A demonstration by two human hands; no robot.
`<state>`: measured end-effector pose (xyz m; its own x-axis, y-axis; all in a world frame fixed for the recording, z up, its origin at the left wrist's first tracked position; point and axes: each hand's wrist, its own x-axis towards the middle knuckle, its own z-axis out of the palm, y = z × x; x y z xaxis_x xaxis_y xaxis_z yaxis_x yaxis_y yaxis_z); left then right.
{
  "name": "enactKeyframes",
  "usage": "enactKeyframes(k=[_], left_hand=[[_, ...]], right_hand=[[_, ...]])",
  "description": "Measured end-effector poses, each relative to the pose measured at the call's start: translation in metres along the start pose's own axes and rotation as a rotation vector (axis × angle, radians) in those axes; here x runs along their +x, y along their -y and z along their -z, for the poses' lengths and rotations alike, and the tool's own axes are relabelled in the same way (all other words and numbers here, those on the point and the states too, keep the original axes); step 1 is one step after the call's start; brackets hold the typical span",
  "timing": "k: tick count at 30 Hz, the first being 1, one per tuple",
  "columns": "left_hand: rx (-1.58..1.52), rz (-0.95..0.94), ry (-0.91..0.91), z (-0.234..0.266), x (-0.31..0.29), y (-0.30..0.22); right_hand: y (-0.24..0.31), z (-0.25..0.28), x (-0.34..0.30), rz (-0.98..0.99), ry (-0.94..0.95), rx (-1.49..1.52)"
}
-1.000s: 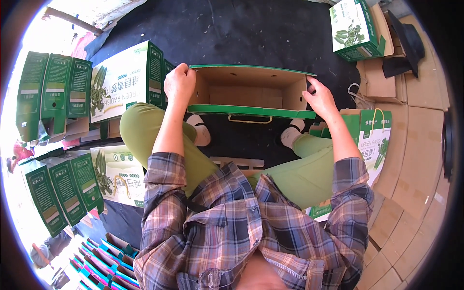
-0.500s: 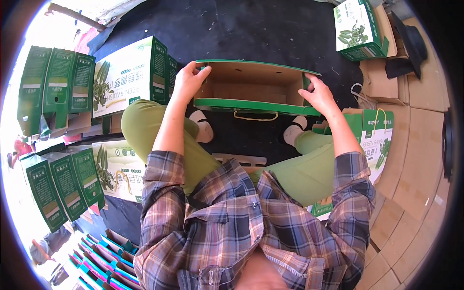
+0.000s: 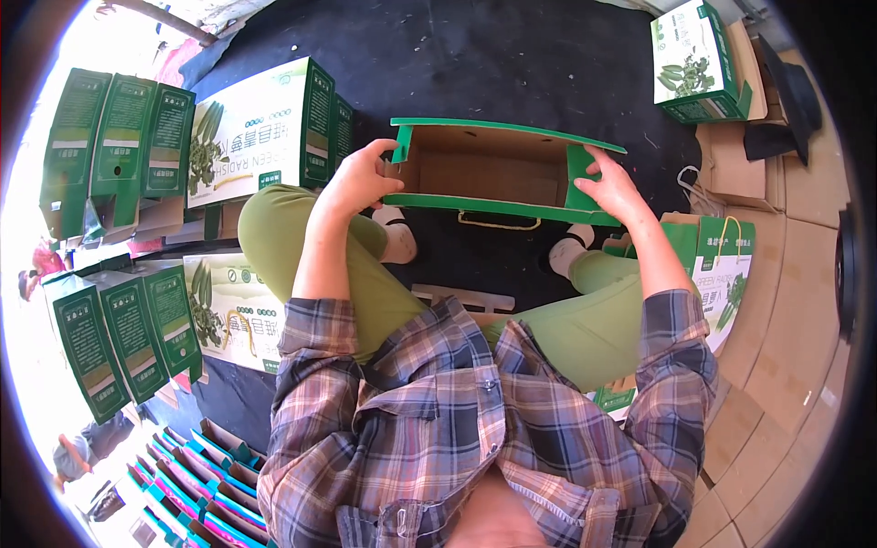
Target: The person repeatedly folds flat cardboard boxes into shape by hand and stacks the assembled boxes onto a pile.
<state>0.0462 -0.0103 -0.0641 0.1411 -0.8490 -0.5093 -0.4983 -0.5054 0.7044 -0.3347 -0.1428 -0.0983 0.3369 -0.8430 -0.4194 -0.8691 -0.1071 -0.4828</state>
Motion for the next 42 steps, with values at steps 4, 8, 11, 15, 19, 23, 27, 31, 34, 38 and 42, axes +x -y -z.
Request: enactKeyframes(k=[4,8,11,15,19,23,27,31,34,38,42], left_hand=[[0.011,-0.192,0.054,-0.009,0.014,0.006],[0.014,-0.106,0.07,-0.017,0.02,0.006],[-0.12,-0.132,0.142,-0.01,0.019,0.017],[0.021,-0.251,0.12,-0.013,0.015,0.018],[0.016,-0.197,-0.058,-0.027,0.03,0.01],[0.187,-0.286,-0.263,-0.04,0.037,0.02],[0.247,-0.338,-0.377,-0.049,0.036,0.017],[0.212,-0.304,-0.432,-0.056,0.028,0.014],[0.148,-0.315,-0.465,-0.057,0.024,0.016],[0.154,-0.375,-0.464,-0.058,0.023,0.023],[0.262,-0.499,-0.395,-0.061,0.015,0.017]], right_hand=[[0.0,0.002,-0.001,0.004,-0.011,0.002],[0.001,0.004,-0.003,0.006,-0.009,0.028],[0.008,0.014,-0.008,-0.052,0.055,0.299],[0.007,0.025,-0.016,-0.154,0.056,0.4],[-0.011,0.016,-0.018,0.049,-0.056,0.268],[0.006,0.015,-0.032,0.161,-0.056,-0.026],[0.009,0.007,-0.045,0.105,-0.101,-0.057],[-0.005,-0.012,-0.042,0.057,-0.148,-0.017],[-0.005,-0.023,-0.043,0.072,-0.25,0.049],[-0.005,-0.033,-0.049,0.158,-0.367,0.047],[-0.009,-0.034,-0.052,0.218,-0.339,0.03]])
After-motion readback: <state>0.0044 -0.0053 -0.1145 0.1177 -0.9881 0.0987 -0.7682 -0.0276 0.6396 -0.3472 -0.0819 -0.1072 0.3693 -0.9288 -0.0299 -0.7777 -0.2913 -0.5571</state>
